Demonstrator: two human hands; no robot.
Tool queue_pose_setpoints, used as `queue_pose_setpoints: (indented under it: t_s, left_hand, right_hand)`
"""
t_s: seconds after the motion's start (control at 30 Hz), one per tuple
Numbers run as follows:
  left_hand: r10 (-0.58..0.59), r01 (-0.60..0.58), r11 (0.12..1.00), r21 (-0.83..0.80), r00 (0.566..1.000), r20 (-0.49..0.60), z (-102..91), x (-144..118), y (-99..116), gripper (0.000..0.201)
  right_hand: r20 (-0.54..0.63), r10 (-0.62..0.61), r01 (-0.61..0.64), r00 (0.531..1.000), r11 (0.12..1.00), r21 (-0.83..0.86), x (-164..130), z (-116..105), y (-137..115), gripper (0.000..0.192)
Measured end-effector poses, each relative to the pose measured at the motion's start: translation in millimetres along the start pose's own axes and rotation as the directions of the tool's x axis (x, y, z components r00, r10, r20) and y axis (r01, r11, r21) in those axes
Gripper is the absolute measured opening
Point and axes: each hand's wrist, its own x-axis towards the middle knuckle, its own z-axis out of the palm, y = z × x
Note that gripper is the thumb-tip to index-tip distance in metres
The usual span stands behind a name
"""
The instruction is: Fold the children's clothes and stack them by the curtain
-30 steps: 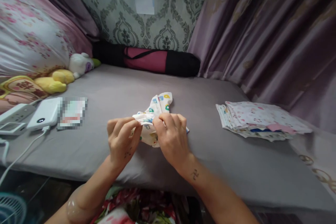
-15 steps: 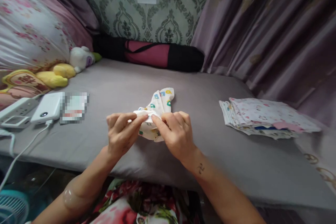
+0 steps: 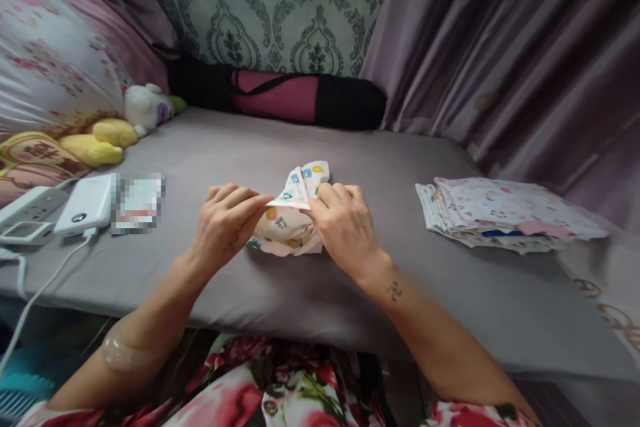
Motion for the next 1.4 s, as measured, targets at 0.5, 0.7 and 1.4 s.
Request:
queue_pose_setpoints:
  t_s: [0.5,0.7,1.4]
  left_hand:
    - [-0.551,0.608,0.345,-0.715,0.748,0.370,15.6,69.0,-31.9,0.028]
    - [-0.534,0.598,0.400,-0.694,0.768,0.354,7.4,78.2,-38.1,0.032]
    - [-0.189,0.874,-0.115,-0.472,0.447,0.874,61.9,91.2,-77.6,0.060]
  right_hand:
    - [0.520,0.050,-0.521,0.853,0.001,0.854,12.2,38.7,55.2,0.050]
    - [0.444,0.284,-0.499,0.850,0.164,0.851,-2.1,6.0,72.9,0.034]
    - [0.734,0.294,-0.690,0.613,-0.254,0.678,16.2,40.1,95.3,0.039]
